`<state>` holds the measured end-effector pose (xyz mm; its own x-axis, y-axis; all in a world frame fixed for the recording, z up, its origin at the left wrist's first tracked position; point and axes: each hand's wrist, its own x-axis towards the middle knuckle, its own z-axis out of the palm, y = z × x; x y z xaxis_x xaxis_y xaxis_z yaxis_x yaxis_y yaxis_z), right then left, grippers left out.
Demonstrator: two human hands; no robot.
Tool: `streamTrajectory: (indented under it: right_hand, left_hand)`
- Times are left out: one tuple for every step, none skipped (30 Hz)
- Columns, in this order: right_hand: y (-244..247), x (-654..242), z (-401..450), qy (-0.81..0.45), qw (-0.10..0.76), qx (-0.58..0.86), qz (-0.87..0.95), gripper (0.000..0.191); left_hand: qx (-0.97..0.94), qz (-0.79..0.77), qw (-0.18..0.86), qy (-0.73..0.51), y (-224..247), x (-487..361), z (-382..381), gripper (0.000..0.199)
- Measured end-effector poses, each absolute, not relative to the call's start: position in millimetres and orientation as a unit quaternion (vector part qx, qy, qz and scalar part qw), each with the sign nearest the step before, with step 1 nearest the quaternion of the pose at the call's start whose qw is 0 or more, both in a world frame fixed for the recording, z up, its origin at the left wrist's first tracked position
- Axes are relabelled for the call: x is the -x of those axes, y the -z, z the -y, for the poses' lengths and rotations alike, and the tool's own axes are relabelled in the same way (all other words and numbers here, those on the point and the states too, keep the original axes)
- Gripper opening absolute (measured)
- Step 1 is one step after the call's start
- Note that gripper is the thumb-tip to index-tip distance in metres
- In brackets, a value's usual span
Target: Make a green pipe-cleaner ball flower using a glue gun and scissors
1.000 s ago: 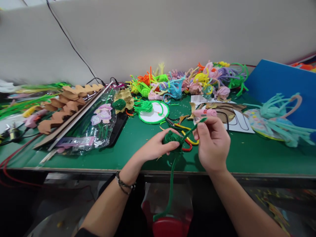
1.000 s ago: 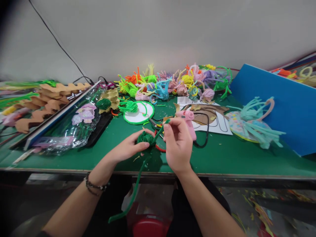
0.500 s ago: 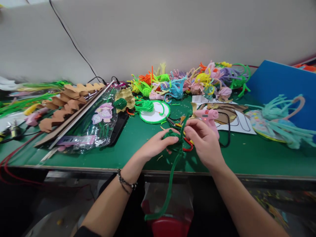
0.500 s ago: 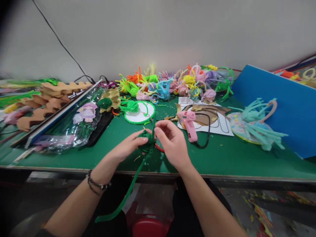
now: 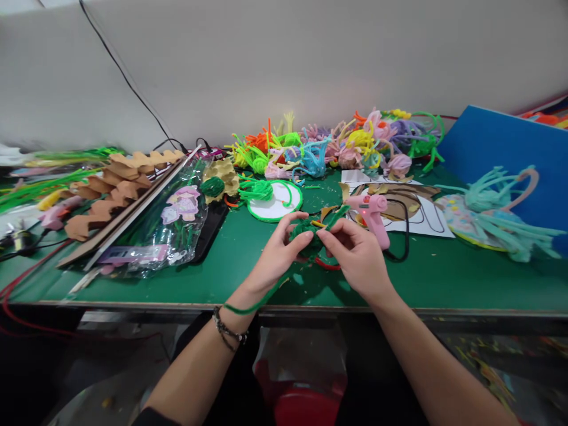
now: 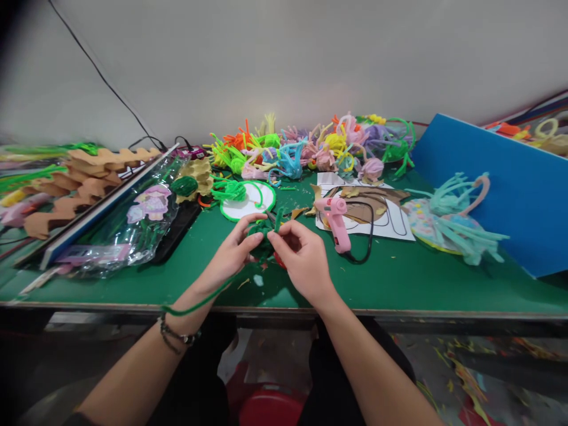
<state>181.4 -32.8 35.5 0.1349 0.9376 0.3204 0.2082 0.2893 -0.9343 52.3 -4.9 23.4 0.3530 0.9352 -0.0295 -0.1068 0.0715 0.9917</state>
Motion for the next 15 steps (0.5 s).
streamTrajectory:
  right_hand:
    - [-36, -180, 33, -0.323, 0.566, 0.5, 0.57, 0.024]
    - [-36, -180, 33, -0.324, 0.569, 0.499, 0.568, 0.023]
    - [-36, -179, 33, -0.323, 0.571, 0.498, 0.567, 0.023]
    - [-37, -178, 34, -0.322, 0.574, 0.497, 0.566, 0.023]
    - [-37, -178, 33, -0.318, 0.577, 0.495, 0.566, 0.023]
    - [-37, -177, 33, -0.312, 0.581, 0.494, 0.567, 0.022]
    - [-37, -176, 33, -0.306, 0.583, 0.492, 0.57, 0.021]
    - [-37, -176, 33, -0.302, 0.584, 0.49, 0.572, 0.02]
    - [-37, -175, 32, -0.301, 0.583, 0.489, 0.575, 0.02]
    - [-37, -175, 32, -0.302, 0.58, 0.488, 0.578, 0.019]
    - [-36, -174, 31, -0.305, 0.576, 0.487, 0.581, 0.02]
    - [-35, -174, 31, -0.308, 0.572, 0.487, 0.584, 0.021]
    - [-35, -174, 31, -0.309, 0.567, 0.487, 0.587, 0.022]
    - [-34, -174, 31, -0.309, 0.562, 0.488, 0.591, 0.022]
    - [-34, -173, 31, -0.308, 0.557, 0.49, 0.596, 0.023]
  left_hand:
    - [-0.539, -0.391, 0.615, -0.422, -23, -53, 6, 0.04]
    - [-0.54, -0.393, 0.611, -0.424, -23, -53, 6, 0.041]
    - [-0.541, -0.391, 0.612, -0.424, -23, -54, 7, 0.042]
    - [-0.54, -0.386, 0.617, -0.423, -22, -55, 8, 0.043]
    - [-0.538, -0.379, 0.626, -0.419, -20, -55, 9, 0.043]
    - [-0.535, -0.372, 0.637, -0.413, -19, -56, 9, 0.043]
    - [-0.532, -0.364, 0.648, -0.405, -17, -57, 9, 0.042]
    - [-0.531, -0.357, 0.658, -0.398, -16, -57, 9, 0.04]
    - [-0.531, -0.35, 0.664, -0.393, -14, -57, 8, 0.039]
    - [-0.533, -0.345, 0.667, -0.391, -13, -57, 7, 0.037]
    - [-0.536, -0.344, 0.665, -0.389, -13, -57, 6, 0.035]
    - [-0.541, -0.348, 0.66, -0.387, -13, -56, 5, 0.033]
    - [-0.543, -0.357, 0.655, -0.385, -14, -56, 5, 0.033]
    - [-0.544, -0.367, 0.653, -0.379, -15, -56, 4, 0.033]
    - [-0.542, -0.376, 0.654, -0.371, -16, -56, 4, 0.033]
